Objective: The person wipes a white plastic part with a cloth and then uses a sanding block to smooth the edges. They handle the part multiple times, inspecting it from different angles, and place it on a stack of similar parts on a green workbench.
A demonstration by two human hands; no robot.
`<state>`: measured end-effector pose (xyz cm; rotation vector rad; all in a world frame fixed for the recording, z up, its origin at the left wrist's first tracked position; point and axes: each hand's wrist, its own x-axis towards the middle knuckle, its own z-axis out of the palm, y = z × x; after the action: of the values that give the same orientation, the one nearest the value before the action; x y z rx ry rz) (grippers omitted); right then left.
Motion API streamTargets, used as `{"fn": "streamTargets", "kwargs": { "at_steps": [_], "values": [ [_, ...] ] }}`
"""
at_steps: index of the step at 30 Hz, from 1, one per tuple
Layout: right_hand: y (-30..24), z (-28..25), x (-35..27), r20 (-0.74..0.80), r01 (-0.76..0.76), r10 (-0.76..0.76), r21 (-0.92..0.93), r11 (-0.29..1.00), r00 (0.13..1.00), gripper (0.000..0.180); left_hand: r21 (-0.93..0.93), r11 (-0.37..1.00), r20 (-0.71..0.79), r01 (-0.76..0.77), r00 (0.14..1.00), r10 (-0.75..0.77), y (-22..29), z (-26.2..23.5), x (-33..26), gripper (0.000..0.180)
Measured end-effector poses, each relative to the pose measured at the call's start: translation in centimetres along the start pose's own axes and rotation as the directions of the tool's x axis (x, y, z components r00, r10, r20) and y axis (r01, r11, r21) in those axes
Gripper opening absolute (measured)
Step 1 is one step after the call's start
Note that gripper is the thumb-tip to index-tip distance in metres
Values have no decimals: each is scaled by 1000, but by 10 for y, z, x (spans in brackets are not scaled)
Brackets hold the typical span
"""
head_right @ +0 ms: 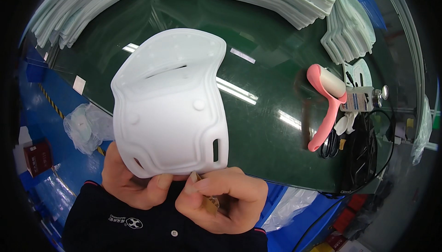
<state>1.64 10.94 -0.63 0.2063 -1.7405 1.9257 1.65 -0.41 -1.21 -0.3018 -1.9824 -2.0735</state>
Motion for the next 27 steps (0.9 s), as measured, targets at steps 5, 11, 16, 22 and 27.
{"fn": "streamTargets", "kwargs": {
  "at_steps": [5, 11, 16, 22, 27],
  "values": [
    [-1, -3, 3, 111, 9, -2, -61, 998, 994, 22, 14, 998, 45, 57, 997, -58, 2, -2, -1, 26],
    [-3, -3, 1, 73, -36, 33, 40, 999, 997, 21, -28, 995, 79, 97, 992, -94, 5, -3, 2, 25],
    [-5, -1, 6, 120, -31, 30, 6, 999, 992, 19, -13, 999, 41, 34, 999, -33, 2, -3, 0, 22],
    [-5, 6, 6, -13, -37, 38, 55, 998, 999, 22, -45, 999, 15, 1, 1000, 0, 6, -1, 4, 21],
    [-3, -5, 4, 172, 29, -13, -89, 996, 985, 24, 32, 996, 23, -84, 996, 84, -1, -3, 3, 23]
  ]
}}
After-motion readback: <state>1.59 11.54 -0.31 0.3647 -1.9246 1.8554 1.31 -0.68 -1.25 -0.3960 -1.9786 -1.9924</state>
